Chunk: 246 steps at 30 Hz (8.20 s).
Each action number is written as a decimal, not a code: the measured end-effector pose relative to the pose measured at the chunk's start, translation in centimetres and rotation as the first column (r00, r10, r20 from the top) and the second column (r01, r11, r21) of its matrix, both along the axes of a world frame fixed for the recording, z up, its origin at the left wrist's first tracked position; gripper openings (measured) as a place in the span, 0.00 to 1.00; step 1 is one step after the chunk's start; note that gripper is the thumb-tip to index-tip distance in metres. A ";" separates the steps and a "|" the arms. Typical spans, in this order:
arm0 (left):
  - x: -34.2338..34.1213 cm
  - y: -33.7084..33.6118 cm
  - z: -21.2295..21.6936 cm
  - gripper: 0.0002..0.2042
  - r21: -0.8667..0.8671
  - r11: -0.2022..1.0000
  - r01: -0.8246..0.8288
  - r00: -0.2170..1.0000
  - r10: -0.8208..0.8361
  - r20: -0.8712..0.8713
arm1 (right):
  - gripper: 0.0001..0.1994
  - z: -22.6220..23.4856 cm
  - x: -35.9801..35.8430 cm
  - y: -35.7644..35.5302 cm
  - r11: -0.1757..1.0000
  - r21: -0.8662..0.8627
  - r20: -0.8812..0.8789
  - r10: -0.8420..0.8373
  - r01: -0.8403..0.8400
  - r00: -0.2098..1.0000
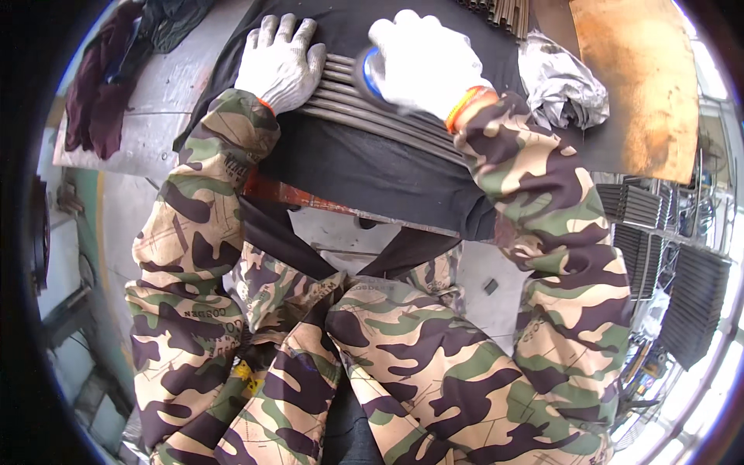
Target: Sand and wipe down a metal component with parallel bars on a workbench.
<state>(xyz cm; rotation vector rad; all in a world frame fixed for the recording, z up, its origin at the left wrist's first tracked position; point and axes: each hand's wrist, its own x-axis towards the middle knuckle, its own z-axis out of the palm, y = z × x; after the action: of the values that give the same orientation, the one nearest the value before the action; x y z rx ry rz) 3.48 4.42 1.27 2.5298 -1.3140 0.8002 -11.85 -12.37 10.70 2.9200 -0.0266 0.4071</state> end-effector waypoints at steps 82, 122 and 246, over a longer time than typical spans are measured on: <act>2.0 -2.3 -1.8 0.30 0.120 0.993 -0.002 1.000 0.002 -0.005 | 0.10 1.2 -5.6 -3.7 0.994 0.068 0.028 -0.082 0.080 0.996; 0.7 -3.3 -1.8 0.30 0.049 0.994 0.096 0.995 -0.095 -0.025 | 0.14 -1.5 -3.1 -1.4 0.998 0.059 0.011 -0.033 0.032 0.999; 1.3 -0.3 -0.7 0.22 0.051 0.988 0.143 0.984 -0.148 0.102 | 0.16 -0.4 -7.9 -6.9 0.989 0.036 -0.104 -0.139 0.143 0.985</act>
<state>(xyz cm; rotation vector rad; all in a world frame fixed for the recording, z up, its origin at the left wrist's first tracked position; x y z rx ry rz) 4.80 4.11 0.58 2.4186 -1.5454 0.8947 -19.73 -19.27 10.32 2.9531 -0.2293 0.2386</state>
